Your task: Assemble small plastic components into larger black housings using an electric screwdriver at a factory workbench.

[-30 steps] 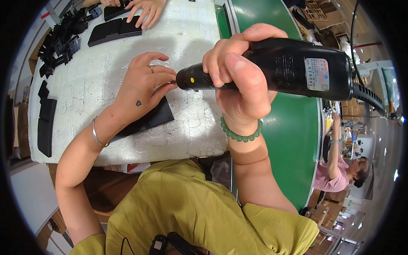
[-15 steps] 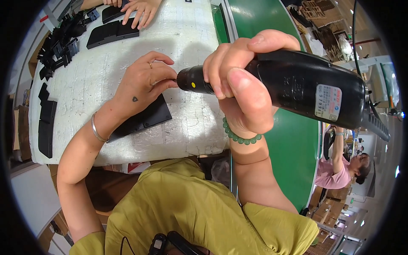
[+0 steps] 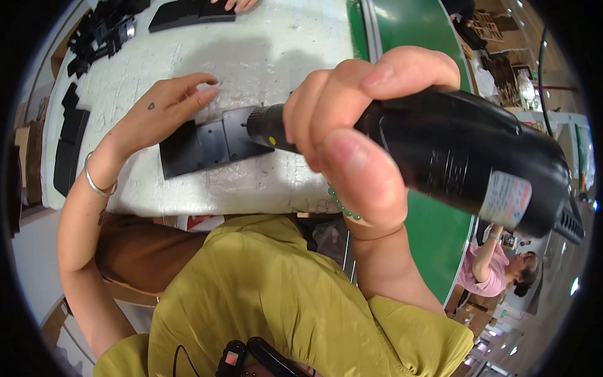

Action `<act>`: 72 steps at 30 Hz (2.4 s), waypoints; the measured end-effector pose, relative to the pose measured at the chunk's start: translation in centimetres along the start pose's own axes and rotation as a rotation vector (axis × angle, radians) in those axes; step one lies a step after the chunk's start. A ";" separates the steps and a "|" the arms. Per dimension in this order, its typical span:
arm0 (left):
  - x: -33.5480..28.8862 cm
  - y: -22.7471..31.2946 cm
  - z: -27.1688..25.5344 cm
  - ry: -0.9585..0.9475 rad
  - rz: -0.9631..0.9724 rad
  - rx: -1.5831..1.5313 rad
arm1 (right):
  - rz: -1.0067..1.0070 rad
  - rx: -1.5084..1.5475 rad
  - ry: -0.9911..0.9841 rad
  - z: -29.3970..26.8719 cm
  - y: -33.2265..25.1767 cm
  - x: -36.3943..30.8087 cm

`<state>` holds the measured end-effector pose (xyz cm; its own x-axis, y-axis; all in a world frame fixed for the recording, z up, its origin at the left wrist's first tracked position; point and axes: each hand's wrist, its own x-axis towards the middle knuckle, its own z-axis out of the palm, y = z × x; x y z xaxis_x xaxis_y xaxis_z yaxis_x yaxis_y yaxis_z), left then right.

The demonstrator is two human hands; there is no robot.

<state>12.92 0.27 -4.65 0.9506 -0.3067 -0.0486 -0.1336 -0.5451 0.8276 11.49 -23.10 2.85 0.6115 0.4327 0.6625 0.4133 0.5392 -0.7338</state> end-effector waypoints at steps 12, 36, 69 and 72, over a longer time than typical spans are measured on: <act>-2.2 -0.9 1.8 -0.153 -0.007 0.199 | 0.245 -0.041 -0.028 4.1 2.3 -1.4; -1.9 -1.0 1.1 -0.236 -0.099 0.261 | 0.289 -0.178 -0.203 6.5 4.0 -0.3; -13.7 3.1 -5.0 0.272 -0.205 -0.876 | 0.390 0.067 0.268 5.2 4.7 -0.5; -12.4 3.8 -1.4 0.192 -0.254 -0.712 | 0.567 0.087 0.236 6.1 6.5 0.0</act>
<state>1.06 3.05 -0.09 0.9683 -0.0639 -0.2413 0.2456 0.0718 0.9667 10.03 -15.19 -1.03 0.8565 0.5033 0.1143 -0.0705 0.3335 -0.9401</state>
